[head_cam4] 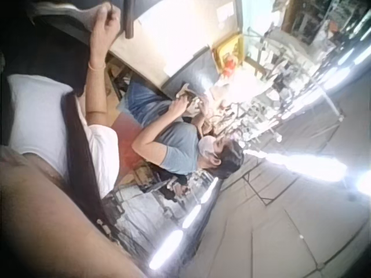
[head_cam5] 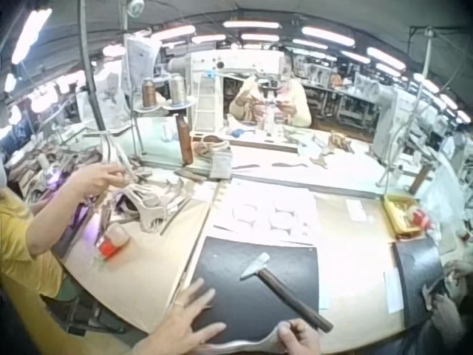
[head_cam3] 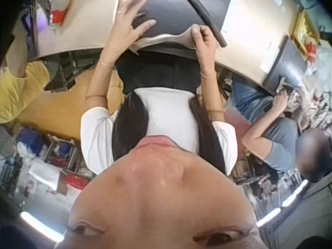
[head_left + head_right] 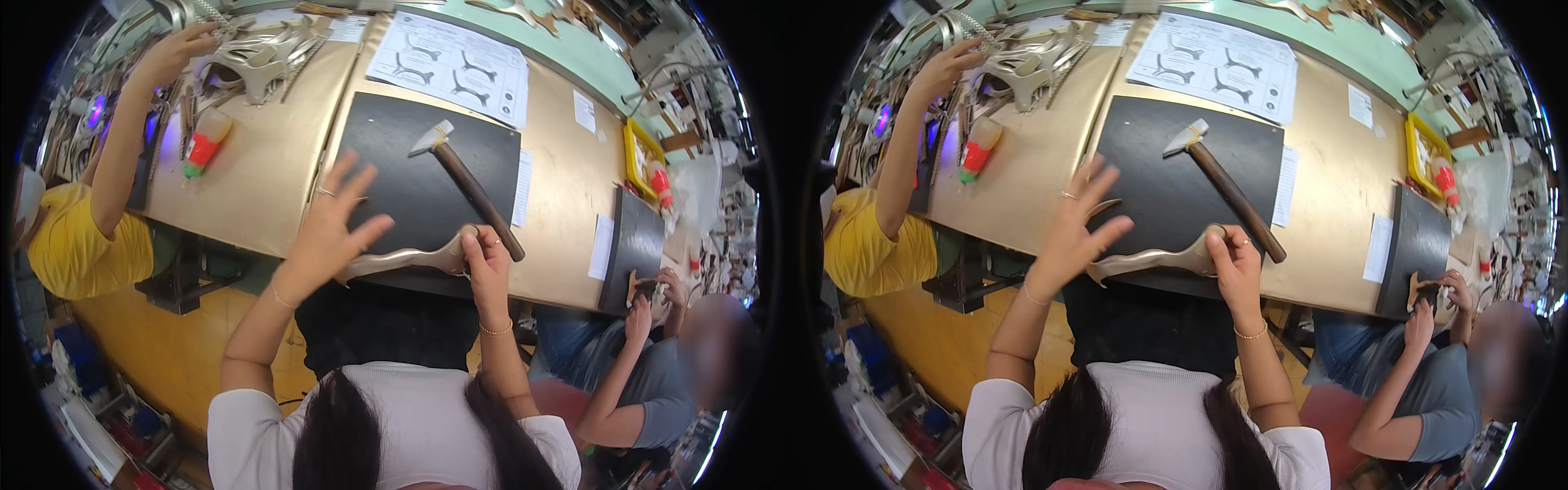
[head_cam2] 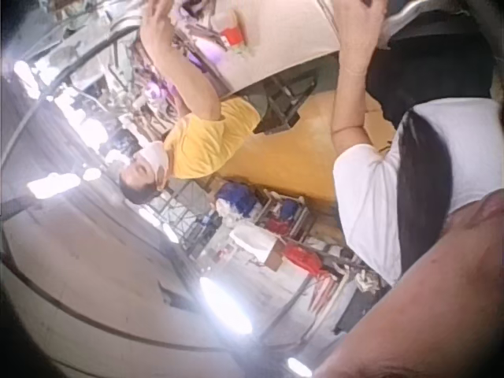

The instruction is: The person assembles a shoe part by applying glue to a curved piece and attaching a smaller strip. They use a hammer to press the joint and smooth the edges, repeating the process on multiple units at a factory workstation.

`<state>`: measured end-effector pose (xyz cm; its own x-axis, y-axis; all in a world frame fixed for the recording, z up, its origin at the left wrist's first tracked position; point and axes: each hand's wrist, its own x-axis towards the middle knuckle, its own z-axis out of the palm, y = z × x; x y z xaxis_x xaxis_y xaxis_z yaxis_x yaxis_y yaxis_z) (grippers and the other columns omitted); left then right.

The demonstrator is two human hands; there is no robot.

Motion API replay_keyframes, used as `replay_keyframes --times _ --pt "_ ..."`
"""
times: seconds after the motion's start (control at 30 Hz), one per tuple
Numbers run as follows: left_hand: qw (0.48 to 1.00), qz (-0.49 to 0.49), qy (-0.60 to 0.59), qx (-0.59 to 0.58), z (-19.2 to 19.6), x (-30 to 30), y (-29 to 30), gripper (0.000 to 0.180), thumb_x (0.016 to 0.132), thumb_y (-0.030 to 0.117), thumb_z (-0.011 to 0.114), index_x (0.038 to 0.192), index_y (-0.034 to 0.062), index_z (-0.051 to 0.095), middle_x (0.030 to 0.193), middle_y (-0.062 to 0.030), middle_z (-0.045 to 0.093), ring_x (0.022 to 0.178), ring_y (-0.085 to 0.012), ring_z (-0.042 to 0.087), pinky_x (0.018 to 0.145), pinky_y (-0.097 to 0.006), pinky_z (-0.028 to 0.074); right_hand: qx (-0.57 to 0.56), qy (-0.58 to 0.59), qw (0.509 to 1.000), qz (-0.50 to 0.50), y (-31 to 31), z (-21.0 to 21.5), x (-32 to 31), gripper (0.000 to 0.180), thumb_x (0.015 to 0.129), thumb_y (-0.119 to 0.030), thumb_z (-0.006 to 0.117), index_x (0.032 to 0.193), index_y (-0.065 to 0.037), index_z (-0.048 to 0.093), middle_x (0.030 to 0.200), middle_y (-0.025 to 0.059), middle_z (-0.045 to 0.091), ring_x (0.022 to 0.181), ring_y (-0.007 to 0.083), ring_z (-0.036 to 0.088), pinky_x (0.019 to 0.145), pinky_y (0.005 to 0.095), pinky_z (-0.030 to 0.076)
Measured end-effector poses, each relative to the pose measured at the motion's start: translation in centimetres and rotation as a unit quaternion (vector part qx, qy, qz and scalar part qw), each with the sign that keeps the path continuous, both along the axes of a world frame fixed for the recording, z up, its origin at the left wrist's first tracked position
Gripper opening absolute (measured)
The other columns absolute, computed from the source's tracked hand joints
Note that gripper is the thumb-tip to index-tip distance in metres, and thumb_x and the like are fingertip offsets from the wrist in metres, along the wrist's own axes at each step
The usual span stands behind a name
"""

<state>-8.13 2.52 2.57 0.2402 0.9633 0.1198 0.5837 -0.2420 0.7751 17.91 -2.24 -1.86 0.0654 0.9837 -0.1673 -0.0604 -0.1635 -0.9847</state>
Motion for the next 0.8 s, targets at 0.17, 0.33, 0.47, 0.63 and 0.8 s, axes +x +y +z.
replay_keyframes --times 0.17,0.33,0.47,0.63,0.8 --pt "0.966 -0.198 -0.058 -0.154 1.5 3.5 0.0 0.050 0.088 0.031 0.075 0.126 0.0004 0.063 0.123 -0.0196 0.064 0.113 -0.0299 0.061 0.096 -0.037 0.047 0.062 -0.001 0.997 0.034 1.3 2.9 -0.9 0.020 0.099 -0.019 0.066 0.102 0.001 0.067 0.086 -0.0032 0.063 0.075 0.0025 0.054 0.069 0.0192 0.045" --pt "0.948 -0.211 -0.057 -0.233 2.4 4.3 0.1 0.032 0.091 0.026 0.073 0.108 -0.0011 0.070 0.085 -0.0134 0.070 0.071 -0.0194 0.066 0.066 -0.031 0.050 0.054 0.002 0.998 0.044 1.7 4.6 -0.6 0.018 0.098 -0.017 0.066 0.103 0.000 0.065 0.091 -0.0007 0.064 0.082 0.0051 0.056 0.074 0.0211 0.046" --pt "0.928 -0.178 -0.125 -0.304 3.0 4.3 -0.1 0.023 0.092 0.019 0.071 0.101 -0.0024 0.071 0.083 -0.0080 0.066 0.067 -0.0120 0.062 0.061 -0.026 0.048 0.049 -0.010 0.997 0.049 1.7 5.0 -0.5 0.027 0.101 -0.022 0.063 0.109 0.003 0.066 0.088 -0.0003 0.064 0.080 0.0049 0.057 0.073 0.0210 0.047" --pt "0.899 -0.111 -0.229 -0.355 4.2 3.2 0.4 0.021 0.093 0.015 0.069 0.103 -0.0029 0.070 0.083 -0.0044 0.067 0.069 -0.0091 0.064 0.060 -0.022 0.049 0.083 0.030 0.996 -0.012 2.7 5.4 1.0 0.053 0.107 -0.041 0.042 0.124 0.005 0.062 0.099 0.0094 0.069 0.092 0.0146 0.064 0.086 0.0288 0.051" --pt "0.873 -0.061 -0.323 -0.360 4.6 2.6 0.6 0.025 0.098 0.018 0.064 0.107 -0.0043 0.068 0.086 -0.0094 0.069 0.068 -0.0120 0.066 0.058 -0.023 0.052 0.092 -0.004 0.996 0.009 2.5 5.8 1.9 0.060 0.109 -0.044 0.033 0.129 0.006 0.058 0.109 0.0145 0.068 0.099 0.0201 0.065 0.091 0.0336 0.050"
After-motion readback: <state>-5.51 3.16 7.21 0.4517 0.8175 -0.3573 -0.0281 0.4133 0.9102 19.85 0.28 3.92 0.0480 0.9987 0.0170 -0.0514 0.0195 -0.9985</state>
